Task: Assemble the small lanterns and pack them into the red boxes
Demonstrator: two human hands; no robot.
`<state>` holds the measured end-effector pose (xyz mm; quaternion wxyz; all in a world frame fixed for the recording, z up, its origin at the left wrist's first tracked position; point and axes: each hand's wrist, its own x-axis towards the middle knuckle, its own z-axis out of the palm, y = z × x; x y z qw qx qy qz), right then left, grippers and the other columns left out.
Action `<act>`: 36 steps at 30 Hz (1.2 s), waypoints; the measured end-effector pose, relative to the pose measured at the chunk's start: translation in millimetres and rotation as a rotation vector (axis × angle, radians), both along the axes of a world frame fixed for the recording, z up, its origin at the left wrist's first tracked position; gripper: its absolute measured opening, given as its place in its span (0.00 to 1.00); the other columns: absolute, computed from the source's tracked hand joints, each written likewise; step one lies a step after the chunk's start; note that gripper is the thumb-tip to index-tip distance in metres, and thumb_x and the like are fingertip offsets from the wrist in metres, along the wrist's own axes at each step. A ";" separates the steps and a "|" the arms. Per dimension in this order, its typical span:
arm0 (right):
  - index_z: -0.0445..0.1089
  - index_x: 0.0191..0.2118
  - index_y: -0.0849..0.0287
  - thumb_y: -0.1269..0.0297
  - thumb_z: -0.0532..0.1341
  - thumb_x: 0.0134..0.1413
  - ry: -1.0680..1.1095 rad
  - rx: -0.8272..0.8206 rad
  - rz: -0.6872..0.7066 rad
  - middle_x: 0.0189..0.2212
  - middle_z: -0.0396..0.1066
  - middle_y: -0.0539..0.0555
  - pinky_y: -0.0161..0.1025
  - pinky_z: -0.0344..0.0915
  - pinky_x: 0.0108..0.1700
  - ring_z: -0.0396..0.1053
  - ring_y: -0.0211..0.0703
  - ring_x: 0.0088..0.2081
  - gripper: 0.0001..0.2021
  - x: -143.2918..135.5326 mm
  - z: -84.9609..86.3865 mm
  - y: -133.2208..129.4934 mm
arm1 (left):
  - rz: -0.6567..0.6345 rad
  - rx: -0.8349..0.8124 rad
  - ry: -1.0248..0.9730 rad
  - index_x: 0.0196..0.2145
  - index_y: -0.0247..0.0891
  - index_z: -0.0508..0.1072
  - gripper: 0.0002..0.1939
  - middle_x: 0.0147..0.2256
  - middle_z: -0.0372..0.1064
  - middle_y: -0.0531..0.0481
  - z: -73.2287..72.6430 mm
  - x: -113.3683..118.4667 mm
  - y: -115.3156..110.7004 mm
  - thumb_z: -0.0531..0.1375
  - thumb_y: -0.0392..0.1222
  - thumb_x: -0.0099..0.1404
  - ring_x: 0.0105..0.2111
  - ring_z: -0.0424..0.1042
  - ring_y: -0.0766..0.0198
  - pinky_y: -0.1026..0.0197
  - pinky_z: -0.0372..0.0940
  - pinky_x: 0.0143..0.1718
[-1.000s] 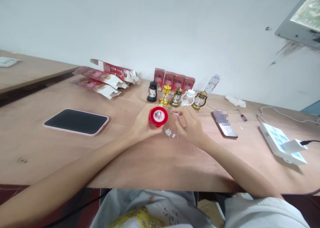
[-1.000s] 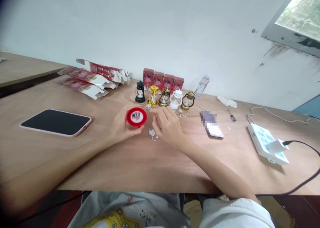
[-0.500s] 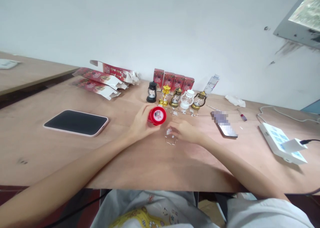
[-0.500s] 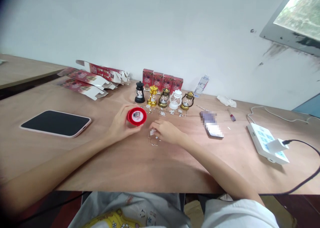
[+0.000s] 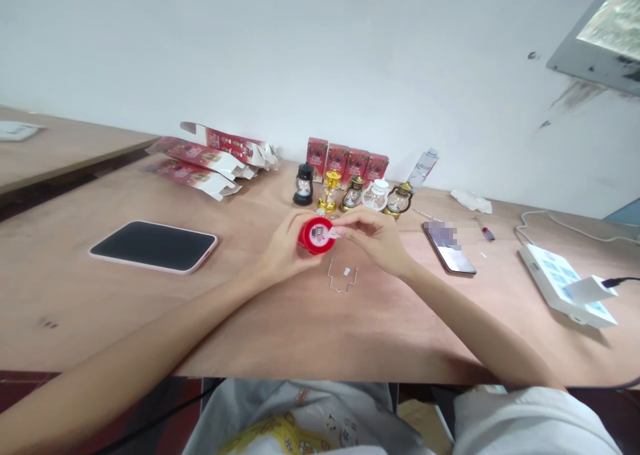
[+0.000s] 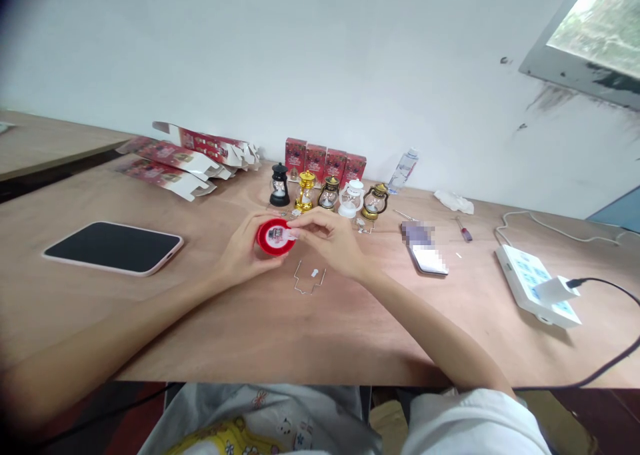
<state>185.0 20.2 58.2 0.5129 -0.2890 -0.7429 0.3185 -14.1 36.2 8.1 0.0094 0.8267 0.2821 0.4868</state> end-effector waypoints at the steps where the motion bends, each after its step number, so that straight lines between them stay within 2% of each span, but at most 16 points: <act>1: 0.76 0.33 0.52 0.61 0.68 0.47 0.021 -0.018 0.016 0.33 0.75 0.50 0.39 0.71 0.40 0.72 0.38 0.35 0.05 -3.4 0.3 0.4 | -0.007 0.003 0.004 0.50 0.40 0.60 0.28 0.47 0.64 0.44 -0.3 0.1 0.0 0.65 0.35 0.52 0.49 0.66 0.53 0.49 0.67 0.49; 5: 0.73 0.30 0.56 0.60 0.71 0.42 0.105 -0.130 0.065 0.29 0.74 0.48 0.38 0.70 0.36 0.72 0.36 0.31 0.09 -13.4 -0.5 0.1 | -0.019 0.013 0.008 0.50 0.39 0.60 0.29 0.47 0.63 0.43 -0.6 0.4 -0.2 0.65 0.35 0.52 0.49 0.66 0.54 0.50 0.67 0.48; 9: 0.66 0.22 0.57 0.58 0.72 0.39 0.104 -0.066 0.062 0.26 0.72 0.48 0.37 0.70 0.34 0.71 0.36 0.30 0.14 -14.9 -2.6 0.1 | -0.004 0.039 -0.008 0.49 0.39 0.61 0.27 0.45 0.64 0.44 0.4 1.2 -0.7 0.65 0.37 0.53 0.48 0.67 0.54 0.51 0.68 0.47; 11: 0.66 0.21 0.58 0.59 0.71 0.41 0.028 0.060 0.010 0.25 0.71 0.48 0.37 0.69 0.32 0.70 0.36 0.28 0.14 -12.7 -3.6 0.1 | -0.004 0.047 -0.009 0.49 0.40 0.60 0.27 0.45 0.64 0.44 0.7 1.4 -0.9 0.65 0.37 0.53 0.48 0.67 0.54 0.51 0.68 0.47; 16: 0.68 0.24 0.58 0.62 0.68 0.49 -0.215 0.571 -0.144 0.24 0.71 0.50 0.35 0.67 0.30 0.70 0.37 0.28 0.10 -4.9 -6.7 -0.6 | -0.006 0.048 -0.013 0.50 0.39 0.60 0.27 0.46 0.64 0.44 0.1 0.7 -0.3 0.65 0.38 0.54 0.48 0.67 0.55 0.51 0.68 0.47; 19: 0.70 0.28 0.58 0.64 0.67 0.51 -0.290 0.713 -0.172 0.25 0.73 0.51 0.35 0.67 0.30 0.71 0.38 0.29 0.06 -2.4 -7.3 -0.2 | 0.009 0.047 -0.006 0.50 0.39 0.60 0.27 0.46 0.64 0.44 -1.0 0.0 0.8 0.65 0.39 0.54 0.48 0.67 0.54 0.51 0.68 0.47; 22: 0.71 0.33 0.58 0.68 0.64 0.55 -0.338 0.725 -0.172 0.28 0.75 0.52 0.35 0.69 0.34 0.73 0.38 0.31 0.01 -0.4 -4.4 0.8 | 0.046 0.044 -0.008 0.49 0.39 0.60 0.27 0.46 0.64 0.44 -2.0 -0.5 1.9 0.65 0.39 0.54 0.48 0.67 0.54 0.50 0.68 0.47; 26: 0.71 0.36 0.57 0.69 0.60 0.58 -0.414 0.713 -0.187 0.31 0.76 0.53 0.36 0.70 0.37 0.73 0.38 0.34 0.03 3.2 1.9 1.7 | 0.071 0.051 -0.029 0.50 0.39 0.60 0.28 0.45 0.65 0.44 -1.3 -0.5 1.6 0.66 0.38 0.53 0.47 0.68 0.54 0.51 0.68 0.46; 31: 0.70 0.32 0.57 0.66 0.61 0.58 -0.416 0.758 -0.241 0.25 0.73 0.51 0.35 0.66 0.31 0.70 0.38 0.29 0.04 1.4 2.8 -0.5 | 0.094 0.055 -0.030 0.50 0.39 0.60 0.29 0.46 0.65 0.43 0.0 -0.6 0.2 0.66 0.38 0.53 0.48 0.68 0.54 0.50 0.68 0.47; 36: 0.65 0.28 0.56 0.67 0.60 0.59 -0.375 0.776 -0.265 0.22 0.68 0.50 0.35 0.60 0.28 0.65 0.37 0.26 0.07 -7.7 -6.4 -8.8 | 0.071 0.105 -0.030 0.50 0.41 0.59 0.28 0.45 0.65 0.44 -0.3 -1.3 0.7 0.65 0.43 0.55 0.46 0.68 0.53 0.47 0.70 0.44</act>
